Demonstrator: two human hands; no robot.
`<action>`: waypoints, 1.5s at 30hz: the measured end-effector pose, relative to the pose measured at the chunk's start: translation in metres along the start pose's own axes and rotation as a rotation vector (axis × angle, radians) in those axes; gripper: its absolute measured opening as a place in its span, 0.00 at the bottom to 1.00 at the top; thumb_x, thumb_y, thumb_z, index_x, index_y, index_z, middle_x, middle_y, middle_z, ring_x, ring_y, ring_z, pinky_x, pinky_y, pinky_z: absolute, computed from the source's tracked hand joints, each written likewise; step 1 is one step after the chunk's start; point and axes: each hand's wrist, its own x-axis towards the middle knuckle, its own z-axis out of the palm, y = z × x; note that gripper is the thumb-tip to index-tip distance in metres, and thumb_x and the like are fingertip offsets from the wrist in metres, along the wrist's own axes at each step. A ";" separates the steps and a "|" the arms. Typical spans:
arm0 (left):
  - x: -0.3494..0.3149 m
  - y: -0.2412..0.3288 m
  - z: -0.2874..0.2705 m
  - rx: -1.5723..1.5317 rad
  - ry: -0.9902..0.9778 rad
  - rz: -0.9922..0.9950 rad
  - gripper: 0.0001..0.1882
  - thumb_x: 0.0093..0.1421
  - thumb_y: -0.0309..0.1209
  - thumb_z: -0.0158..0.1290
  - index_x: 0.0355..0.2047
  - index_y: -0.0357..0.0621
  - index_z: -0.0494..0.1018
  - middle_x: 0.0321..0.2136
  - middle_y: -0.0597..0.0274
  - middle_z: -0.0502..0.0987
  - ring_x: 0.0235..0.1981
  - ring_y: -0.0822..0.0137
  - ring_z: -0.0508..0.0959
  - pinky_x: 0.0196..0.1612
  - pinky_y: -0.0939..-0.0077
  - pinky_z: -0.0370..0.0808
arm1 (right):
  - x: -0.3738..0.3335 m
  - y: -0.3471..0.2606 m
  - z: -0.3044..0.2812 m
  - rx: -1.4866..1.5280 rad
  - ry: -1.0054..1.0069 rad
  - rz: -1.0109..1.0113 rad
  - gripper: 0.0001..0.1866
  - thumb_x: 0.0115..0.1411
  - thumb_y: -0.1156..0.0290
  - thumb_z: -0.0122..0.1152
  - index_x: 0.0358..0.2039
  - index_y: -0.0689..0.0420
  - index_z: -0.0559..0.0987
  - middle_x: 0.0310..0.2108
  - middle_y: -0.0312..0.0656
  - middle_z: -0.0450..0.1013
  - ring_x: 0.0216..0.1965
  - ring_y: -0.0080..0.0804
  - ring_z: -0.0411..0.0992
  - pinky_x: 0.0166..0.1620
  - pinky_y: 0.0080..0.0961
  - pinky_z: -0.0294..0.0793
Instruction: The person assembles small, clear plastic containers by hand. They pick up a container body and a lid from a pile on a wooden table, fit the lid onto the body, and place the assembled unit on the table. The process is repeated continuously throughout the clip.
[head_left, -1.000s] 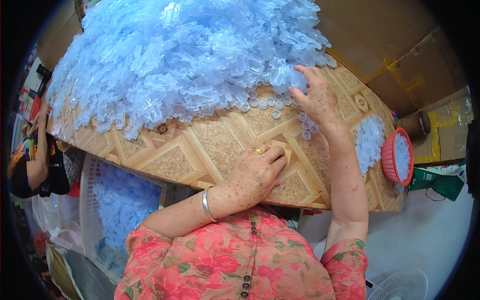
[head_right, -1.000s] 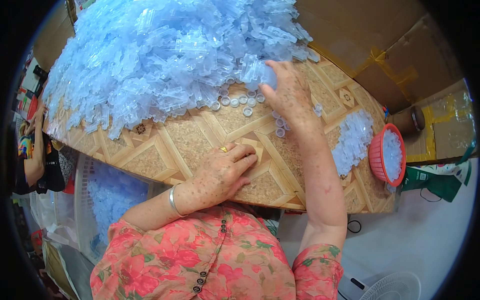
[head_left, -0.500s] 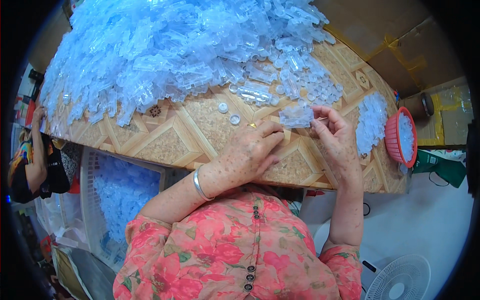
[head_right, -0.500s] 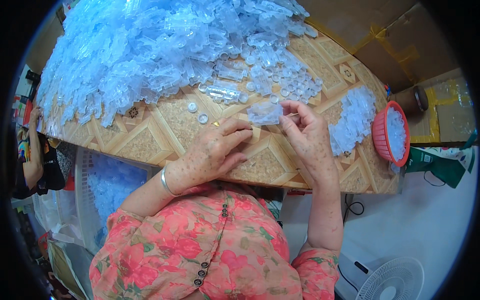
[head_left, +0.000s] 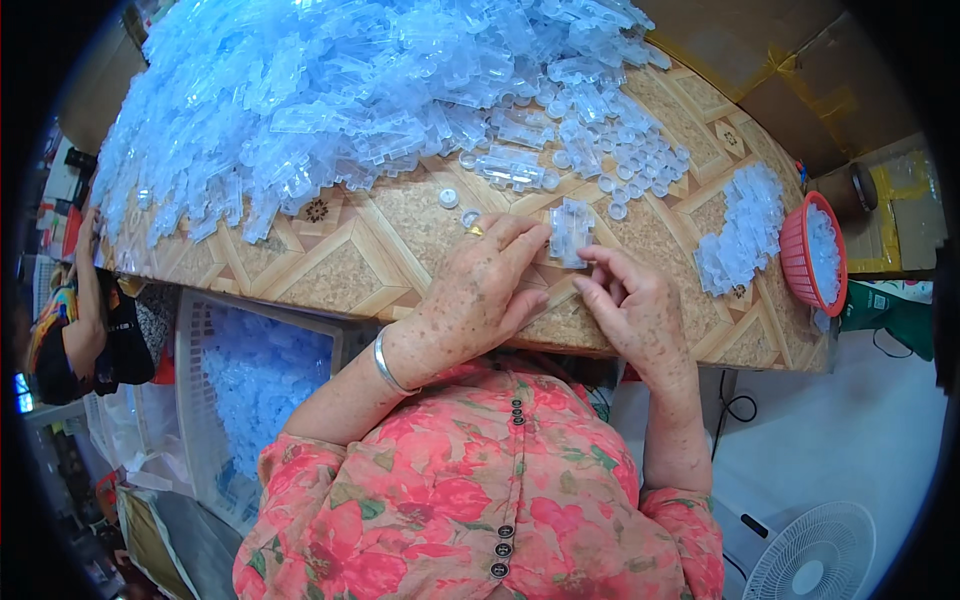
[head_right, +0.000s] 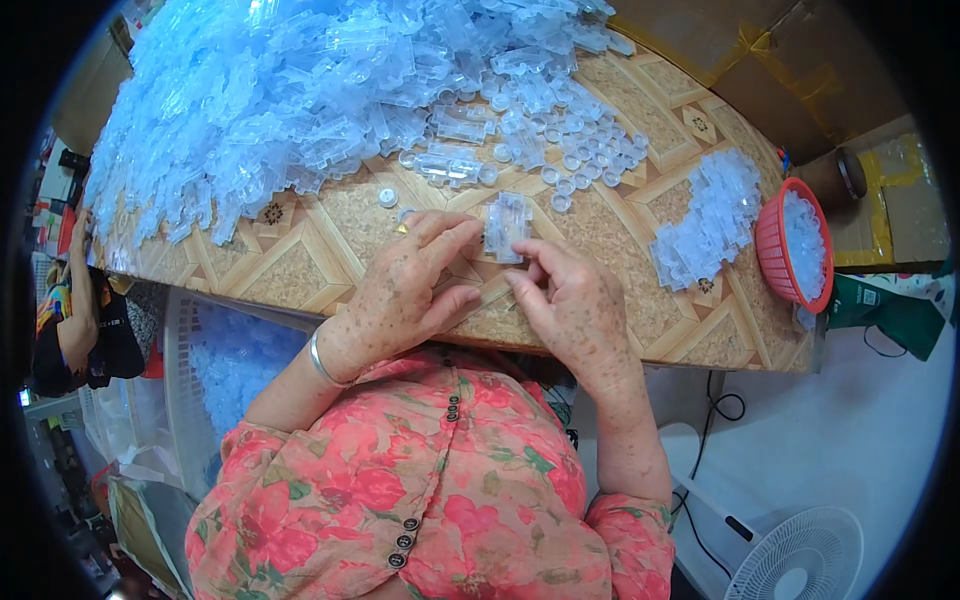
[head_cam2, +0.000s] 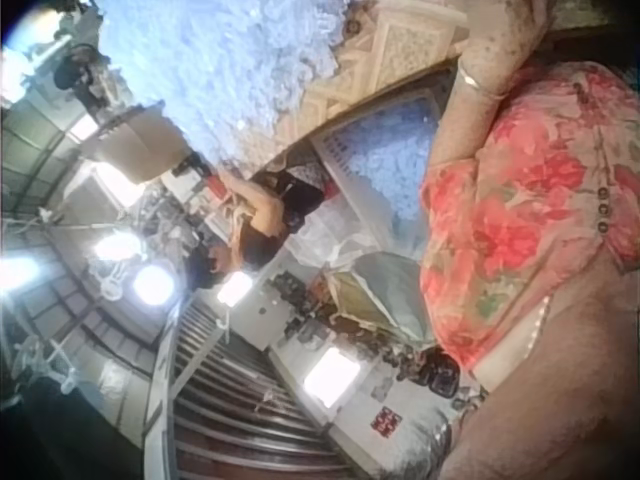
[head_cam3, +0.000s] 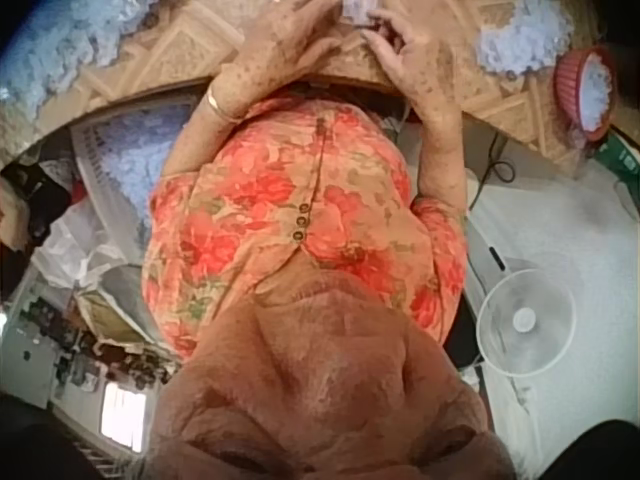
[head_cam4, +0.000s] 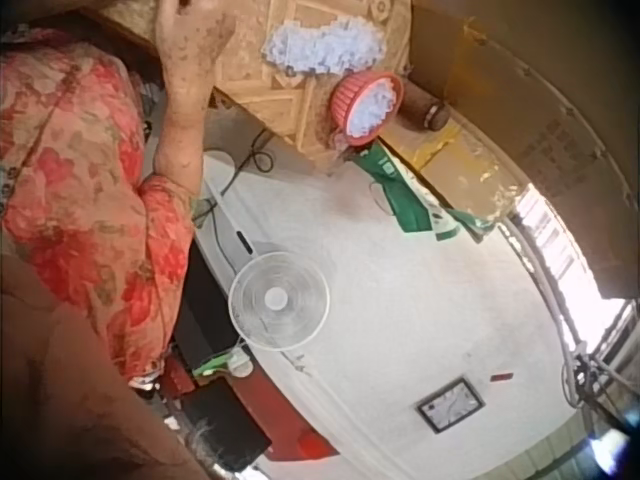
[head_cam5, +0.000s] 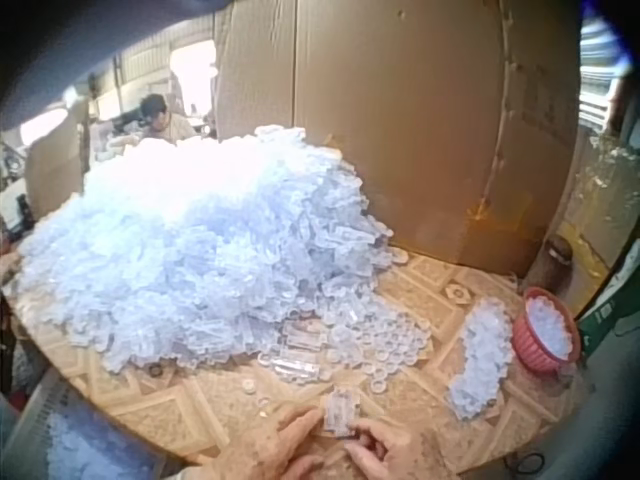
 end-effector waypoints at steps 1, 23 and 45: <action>0.001 0.000 0.001 0.001 0.015 0.005 0.35 0.50 0.26 0.67 0.59 0.35 0.69 0.54 0.45 0.74 0.54 0.42 0.75 0.57 0.54 0.73 | -0.001 -0.002 0.000 0.033 -0.038 0.005 0.16 0.59 0.76 0.69 0.48 0.61 0.82 0.25 0.30 0.71 0.21 0.16 0.62 0.27 0.19 0.64; 0.008 -0.007 0.000 0.010 0.051 0.019 0.38 0.53 0.19 0.61 0.66 0.38 0.64 0.50 0.48 0.79 0.59 0.42 0.73 0.64 0.53 0.69 | -0.001 0.005 0.007 -0.259 0.140 -0.116 0.36 0.44 0.59 0.81 0.53 0.56 0.77 0.47 0.44 0.74 0.47 0.47 0.76 0.45 0.41 0.77; 0.003 0.002 0.010 -0.195 -0.108 0.142 0.33 0.52 0.22 0.65 0.61 0.38 0.71 0.42 0.52 0.82 0.50 0.48 0.80 0.52 0.57 0.77 | -0.015 0.012 0.003 -0.232 0.341 -0.051 0.32 0.53 0.66 0.74 0.58 0.59 0.75 0.54 0.50 0.72 0.55 0.50 0.73 0.55 0.42 0.74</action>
